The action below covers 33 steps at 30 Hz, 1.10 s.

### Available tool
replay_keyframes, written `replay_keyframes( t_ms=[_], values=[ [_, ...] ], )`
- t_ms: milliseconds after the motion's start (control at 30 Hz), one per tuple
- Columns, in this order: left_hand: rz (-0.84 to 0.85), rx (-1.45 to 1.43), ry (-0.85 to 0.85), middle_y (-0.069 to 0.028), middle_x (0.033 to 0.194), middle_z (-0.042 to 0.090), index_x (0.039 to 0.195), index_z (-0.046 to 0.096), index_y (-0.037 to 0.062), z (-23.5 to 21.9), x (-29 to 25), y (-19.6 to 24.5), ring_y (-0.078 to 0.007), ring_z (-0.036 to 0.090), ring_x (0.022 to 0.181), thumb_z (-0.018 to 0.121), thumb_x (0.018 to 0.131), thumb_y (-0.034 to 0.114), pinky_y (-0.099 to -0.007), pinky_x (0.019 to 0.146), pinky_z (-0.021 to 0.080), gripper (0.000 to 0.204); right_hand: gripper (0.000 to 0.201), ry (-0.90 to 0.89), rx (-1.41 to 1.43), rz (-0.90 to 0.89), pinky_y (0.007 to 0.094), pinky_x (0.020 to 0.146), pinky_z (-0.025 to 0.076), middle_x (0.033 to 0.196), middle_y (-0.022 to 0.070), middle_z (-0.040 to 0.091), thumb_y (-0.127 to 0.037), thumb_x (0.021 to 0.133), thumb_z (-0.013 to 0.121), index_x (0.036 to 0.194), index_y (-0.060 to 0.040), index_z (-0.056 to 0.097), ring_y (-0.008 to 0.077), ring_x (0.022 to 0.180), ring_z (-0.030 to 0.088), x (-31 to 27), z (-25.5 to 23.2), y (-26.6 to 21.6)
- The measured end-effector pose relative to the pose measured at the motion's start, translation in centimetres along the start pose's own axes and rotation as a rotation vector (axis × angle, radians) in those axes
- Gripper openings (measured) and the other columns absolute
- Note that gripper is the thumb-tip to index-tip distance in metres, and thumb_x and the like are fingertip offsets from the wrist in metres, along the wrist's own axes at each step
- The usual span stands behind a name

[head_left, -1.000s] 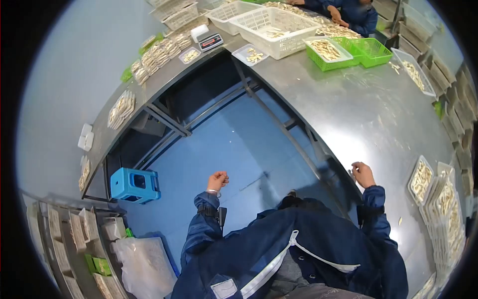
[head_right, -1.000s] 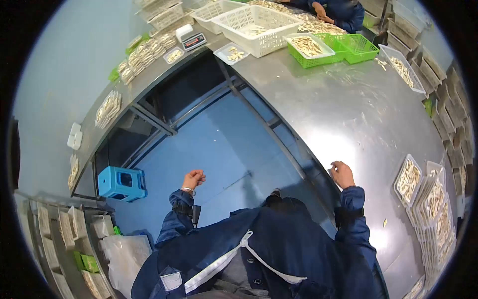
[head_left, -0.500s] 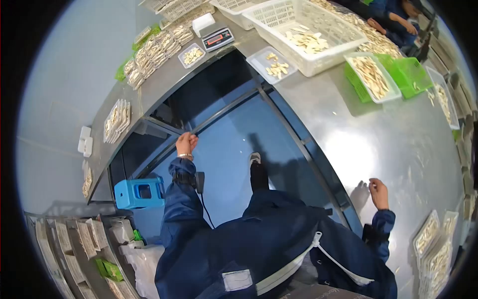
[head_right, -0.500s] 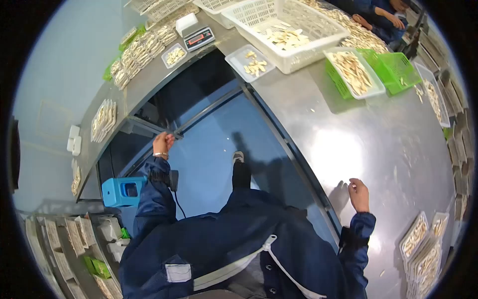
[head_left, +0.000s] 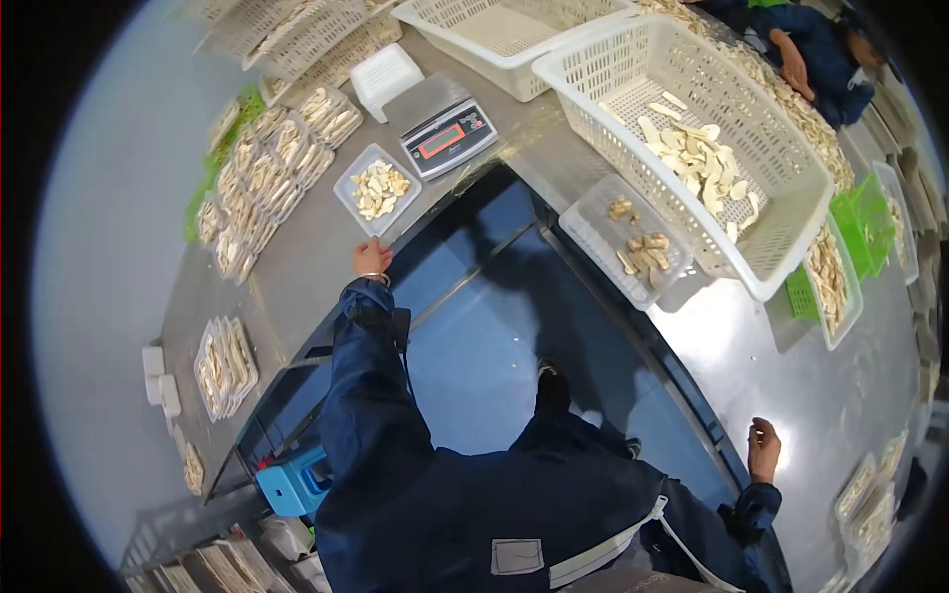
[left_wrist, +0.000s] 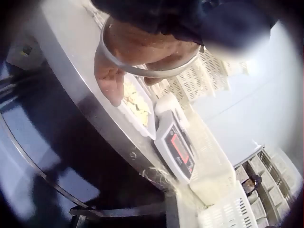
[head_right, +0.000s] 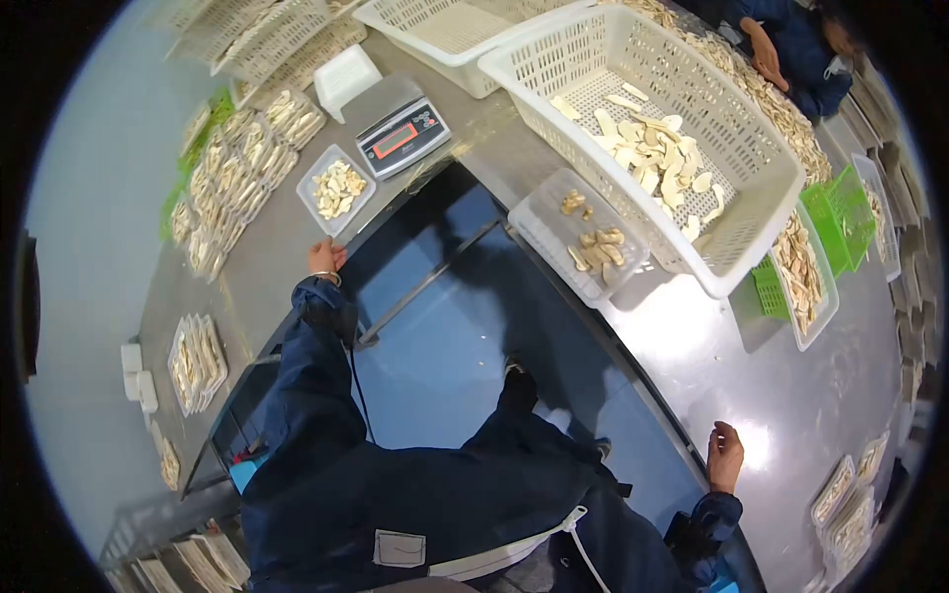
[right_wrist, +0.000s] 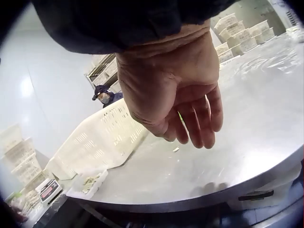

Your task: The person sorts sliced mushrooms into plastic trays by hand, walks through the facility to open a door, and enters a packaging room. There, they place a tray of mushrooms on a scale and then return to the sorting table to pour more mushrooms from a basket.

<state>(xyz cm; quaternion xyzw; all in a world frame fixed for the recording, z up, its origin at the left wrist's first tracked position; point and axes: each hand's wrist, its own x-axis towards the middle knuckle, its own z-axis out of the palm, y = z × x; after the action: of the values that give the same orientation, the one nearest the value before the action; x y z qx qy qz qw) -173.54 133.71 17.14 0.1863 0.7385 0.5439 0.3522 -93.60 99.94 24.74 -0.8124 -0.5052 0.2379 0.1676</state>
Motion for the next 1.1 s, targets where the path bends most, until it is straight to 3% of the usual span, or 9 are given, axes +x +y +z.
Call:
replay_keyframes(
  t_ms=[167, 333, 567, 667, 800, 933, 1100],
  values=[
    [-0.112, -0.005, 0.024, -0.0228, 0.075, 0.064, 0.127, 0.031, -0.0106, 1.2, 5.2, -1.1, -0.0256, 0.065, 0.052, 0.059, 0.089, 0.02, -0.031, 0.039, 0.049, 0.057, 0.02, 0.0, -0.08, 0.111, 0.0343, 0.069, 0.052, 0.093, 0.0157, 0.067, -0.008, 0.089, 0.057, 0.108, -0.0005, 0.064, 0.0242, 0.077, 0.066, -0.9, -0.1, -3.2],
    [-0.108, -0.095, 0.043, -0.0237, 0.074, 0.064, 0.122, 0.032, -0.0085, 0.9, 8.3, -2.1, -0.0277, 0.064, 0.051, 0.055, 0.088, 0.011, -0.0306, 0.037, 0.048, 0.046, 0.022, -0.026, -0.117, 0.13, 0.0347, 0.07, 0.052, 0.093, 0.0164, 0.068, -0.008, 0.089, 0.057, 0.108, 0.0004, 0.064, 0.0249, 0.077, 0.066, -1.3, 0.3, -4.6],
    [0.13, -0.049, 0.196, -0.0184, 0.07, 0.063, 0.11, 0.043, -0.0046, -0.8, 3.1, -1.3, -0.0216, 0.062, 0.05, 0.049, 0.091, 0.007, -0.0272, 0.041, 0.046, 0.023, 0.021, -0.023, -0.096, 0.082, 0.0351, 0.069, 0.052, 0.092, 0.0169, 0.067, -0.005, 0.088, 0.057, 0.107, 0.0013, 0.063, 0.0258, 0.076, 0.066, -2.0, 0.8, -4.5],
    [0.408, -0.035, 0.09, -0.0154, 0.072, 0.064, 0.108, 0.047, -0.0032, -2.6, -2.4, 0.2, -0.0167, 0.06, 0.051, 0.048, 0.093, 0.008, -0.0243, 0.044, 0.044, 0.019, 0.02, -0.044, -0.052, 0.087, 0.0354, 0.07, 0.052, 0.092, 0.0178, 0.066, -0.005, 0.088, 0.057, 0.106, 0.0012, 0.063, 0.0269, 0.076, 0.065, -2.4, 1.3, -4.3],
    [0.56, 0.03, -0.146, -0.0066, 0.069, 0.06, 0.108, 0.05, -0.0013, -1.8, -13.4, 4.2, -0.011, 0.057, 0.053, 0.05, 0.097, 0.01, -0.0212, 0.05, 0.043, 0.016, 0.02, 0.009, -0.039, -0.017, 0.0364, 0.072, 0.051, 0.095, 0.0192, 0.065, -0.005, 0.088, 0.056, 0.106, 0.0006, 0.062, 0.0314, 0.079, 0.064, -4.0, 1.9, -2.7],
    [0.527, 0.039, -0.471, -0.003, 0.073, 0.059, 0.11, 0.052, -0.0003, 2.7, -25.3, 6.7, -0.0075, 0.054, 0.059, 0.05, 0.097, 0.009, -0.0212, 0.054, 0.044, 0.016, 0.021, 0.059, -0.066, -0.061, 0.0382, 0.075, 0.05, 0.098, 0.0211, 0.064, -0.008, 0.09, 0.055, 0.108, 0.0012, 0.061, 0.0348, 0.085, 0.064, -6.2, 0.1, -3.0],
    [0.451, 0.234, -1.073, -0.0026, 0.077, 0.061, 0.111, 0.055, -0.0023, 6.7, -38.7, 6.2, -0.0055, 0.051, 0.062, 0.05, 0.097, 0.007, -0.0209, 0.055, 0.044, 0.017, 0.026, 0.159, 0.168, 0.049, 0.0357, 0.077, 0.051, 0.104, 0.0176, 0.063, -0.011, 0.088, 0.059, 0.112, -0.001, 0.06, 0.0321, 0.089, 0.064, -11.6, -1.9, -4.1]
  ],
)
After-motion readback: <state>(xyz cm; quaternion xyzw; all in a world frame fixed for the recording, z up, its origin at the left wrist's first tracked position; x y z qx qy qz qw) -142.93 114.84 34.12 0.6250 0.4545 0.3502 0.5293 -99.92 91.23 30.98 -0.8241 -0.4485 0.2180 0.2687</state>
